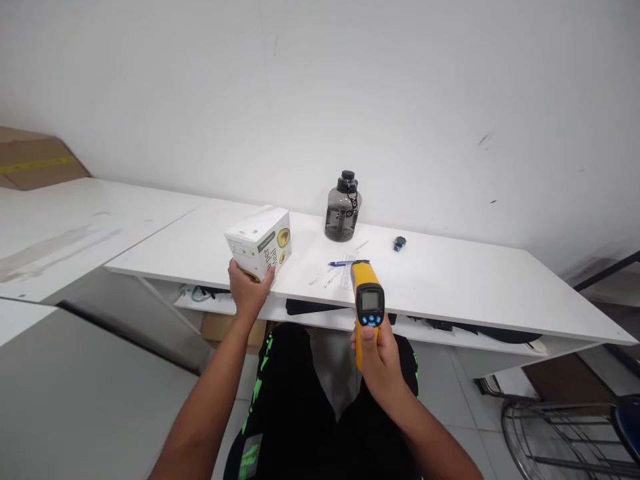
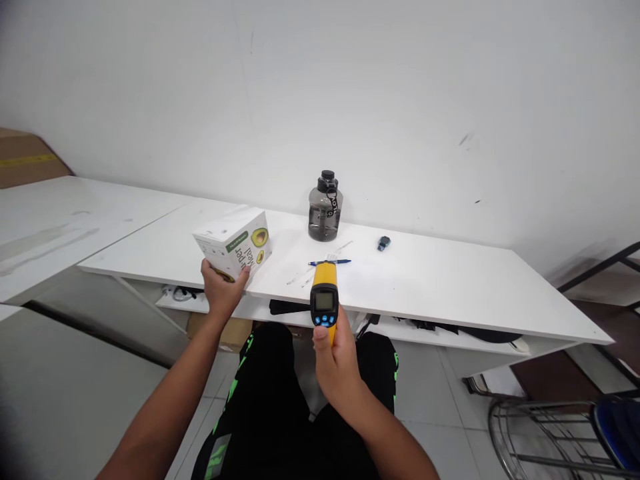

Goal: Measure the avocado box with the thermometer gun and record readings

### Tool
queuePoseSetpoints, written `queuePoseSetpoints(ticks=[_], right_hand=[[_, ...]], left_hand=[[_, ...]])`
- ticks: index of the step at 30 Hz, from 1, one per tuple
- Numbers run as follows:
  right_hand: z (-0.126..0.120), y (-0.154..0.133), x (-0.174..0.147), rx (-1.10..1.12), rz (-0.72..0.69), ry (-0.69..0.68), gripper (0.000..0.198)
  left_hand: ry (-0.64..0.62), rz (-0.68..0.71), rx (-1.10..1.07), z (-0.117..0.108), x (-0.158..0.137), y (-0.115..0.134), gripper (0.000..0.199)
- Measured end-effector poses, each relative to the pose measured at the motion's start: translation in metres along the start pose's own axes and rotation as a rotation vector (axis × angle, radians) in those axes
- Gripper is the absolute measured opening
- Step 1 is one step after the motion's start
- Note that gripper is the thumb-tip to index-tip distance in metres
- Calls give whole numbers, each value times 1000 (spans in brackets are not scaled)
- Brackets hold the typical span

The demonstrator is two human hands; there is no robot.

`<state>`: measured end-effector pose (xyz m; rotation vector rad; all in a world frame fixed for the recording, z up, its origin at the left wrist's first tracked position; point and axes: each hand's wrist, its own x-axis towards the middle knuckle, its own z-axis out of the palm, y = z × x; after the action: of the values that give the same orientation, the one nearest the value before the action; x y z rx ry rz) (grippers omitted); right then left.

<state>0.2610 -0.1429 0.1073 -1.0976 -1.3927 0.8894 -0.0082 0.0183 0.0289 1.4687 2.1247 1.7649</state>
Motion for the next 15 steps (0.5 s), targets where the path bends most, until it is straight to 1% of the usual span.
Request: queuePoseSetpoints(ticks=[5, 9, 12, 15], right_hand=[[-1, -1, -2, -10, -8, 21, 39], [-3, -4, -6, -37, 10, -3, 43], [-4, -4, -7, -66, -6, 4, 47], [-4, -4, -7, -75, -7, 3, 46]], left_hand=[[9, 14, 0, 0, -1, -1, 97], [9, 15, -3, 1, -2, -1, 97], [11, 18, -17, 1, -2, -1, 97], [9, 19, -31, 0, -2, -1, 97]])
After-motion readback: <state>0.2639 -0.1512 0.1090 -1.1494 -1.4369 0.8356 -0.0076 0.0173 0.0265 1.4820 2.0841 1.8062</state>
